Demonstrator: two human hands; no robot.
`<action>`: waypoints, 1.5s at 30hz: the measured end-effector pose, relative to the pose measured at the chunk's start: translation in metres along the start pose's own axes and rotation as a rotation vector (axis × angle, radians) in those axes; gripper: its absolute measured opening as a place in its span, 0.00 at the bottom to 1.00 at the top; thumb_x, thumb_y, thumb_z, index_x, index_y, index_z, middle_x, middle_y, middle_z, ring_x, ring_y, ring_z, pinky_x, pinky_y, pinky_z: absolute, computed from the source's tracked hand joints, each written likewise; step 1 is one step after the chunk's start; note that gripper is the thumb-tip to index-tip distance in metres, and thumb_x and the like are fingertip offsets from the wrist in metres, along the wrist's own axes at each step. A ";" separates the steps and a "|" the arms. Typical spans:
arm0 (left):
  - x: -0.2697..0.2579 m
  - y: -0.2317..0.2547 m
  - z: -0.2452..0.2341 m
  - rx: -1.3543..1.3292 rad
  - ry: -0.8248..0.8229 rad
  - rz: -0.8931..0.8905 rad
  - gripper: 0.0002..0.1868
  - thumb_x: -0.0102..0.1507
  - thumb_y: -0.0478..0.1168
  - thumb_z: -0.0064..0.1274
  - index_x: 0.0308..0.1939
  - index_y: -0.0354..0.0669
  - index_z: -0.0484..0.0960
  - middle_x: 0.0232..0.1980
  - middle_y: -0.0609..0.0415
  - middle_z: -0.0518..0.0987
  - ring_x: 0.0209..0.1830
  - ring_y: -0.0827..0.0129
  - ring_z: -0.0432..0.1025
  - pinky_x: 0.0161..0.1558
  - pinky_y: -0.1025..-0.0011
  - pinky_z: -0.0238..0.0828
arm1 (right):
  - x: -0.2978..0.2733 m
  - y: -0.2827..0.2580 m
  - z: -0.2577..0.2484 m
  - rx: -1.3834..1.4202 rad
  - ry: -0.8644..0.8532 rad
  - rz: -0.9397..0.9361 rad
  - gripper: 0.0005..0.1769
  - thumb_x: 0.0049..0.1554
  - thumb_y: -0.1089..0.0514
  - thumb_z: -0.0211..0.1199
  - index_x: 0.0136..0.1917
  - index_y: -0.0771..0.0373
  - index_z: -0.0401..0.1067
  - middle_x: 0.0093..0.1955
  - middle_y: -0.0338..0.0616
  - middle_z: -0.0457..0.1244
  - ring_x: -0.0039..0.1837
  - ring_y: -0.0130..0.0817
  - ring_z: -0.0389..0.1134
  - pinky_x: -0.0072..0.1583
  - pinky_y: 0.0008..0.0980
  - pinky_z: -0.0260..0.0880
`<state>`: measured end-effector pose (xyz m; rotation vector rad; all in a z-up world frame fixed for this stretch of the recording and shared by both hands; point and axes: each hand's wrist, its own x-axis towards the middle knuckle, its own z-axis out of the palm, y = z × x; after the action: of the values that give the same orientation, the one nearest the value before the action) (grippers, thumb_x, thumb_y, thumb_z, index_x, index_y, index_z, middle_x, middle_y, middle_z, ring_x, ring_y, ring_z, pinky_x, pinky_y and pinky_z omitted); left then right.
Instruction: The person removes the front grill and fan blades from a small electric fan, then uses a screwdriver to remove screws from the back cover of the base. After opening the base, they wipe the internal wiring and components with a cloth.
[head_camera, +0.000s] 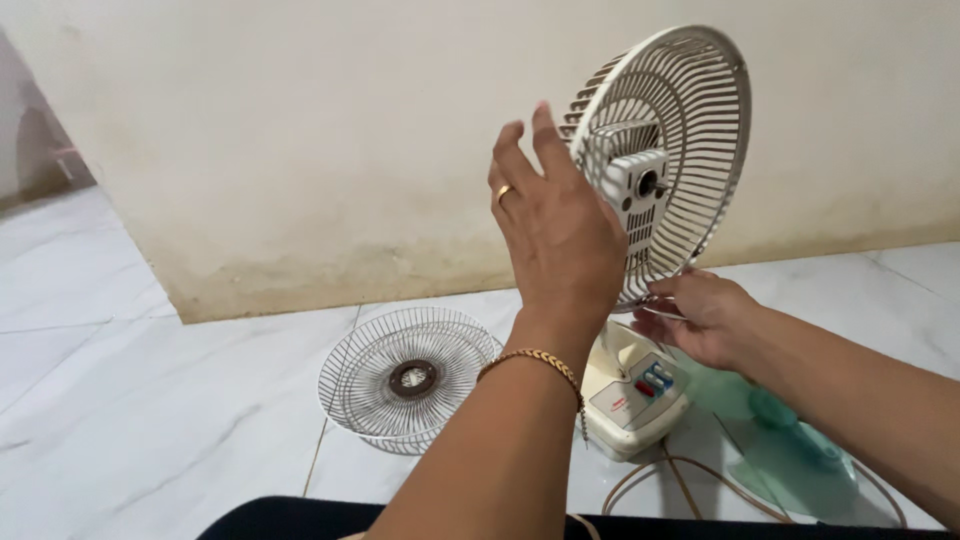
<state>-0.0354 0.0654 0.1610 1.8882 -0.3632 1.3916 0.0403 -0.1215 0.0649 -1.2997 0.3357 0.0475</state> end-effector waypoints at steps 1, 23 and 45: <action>-0.001 -0.004 0.001 0.011 -0.023 -0.029 0.44 0.54 0.30 0.56 0.72 0.31 0.55 0.70 0.30 0.59 0.71 0.35 0.57 0.66 0.47 0.58 | 0.002 0.000 0.003 0.006 -0.004 0.010 0.08 0.63 0.66 0.49 0.57 0.64 0.62 0.56 0.53 0.62 0.53 0.47 0.68 0.56 0.47 0.76; -0.034 0.007 0.007 -0.167 -0.325 -0.229 0.55 0.50 0.22 0.58 0.77 0.37 0.45 0.68 0.36 0.63 0.61 0.38 0.67 0.57 0.53 0.68 | 0.054 0.029 -0.004 0.213 0.212 -0.084 0.10 0.63 0.72 0.48 0.46 0.57 0.61 0.33 0.38 0.57 0.34 0.29 0.59 0.46 0.46 0.74; -0.118 -0.028 0.035 -0.153 -0.637 -0.681 0.46 0.60 0.39 0.57 0.74 0.27 0.47 0.65 0.30 0.65 0.63 0.41 0.66 0.63 0.56 0.64 | 0.048 0.056 -0.106 -0.137 0.145 0.340 0.11 0.62 0.58 0.57 0.57 0.62 0.66 0.57 0.50 0.62 0.53 0.43 0.68 0.62 0.44 0.71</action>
<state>-0.0376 0.0363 0.0388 2.0176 -0.0943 0.2974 0.0501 -0.2143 -0.0245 -1.3725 0.6849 0.2684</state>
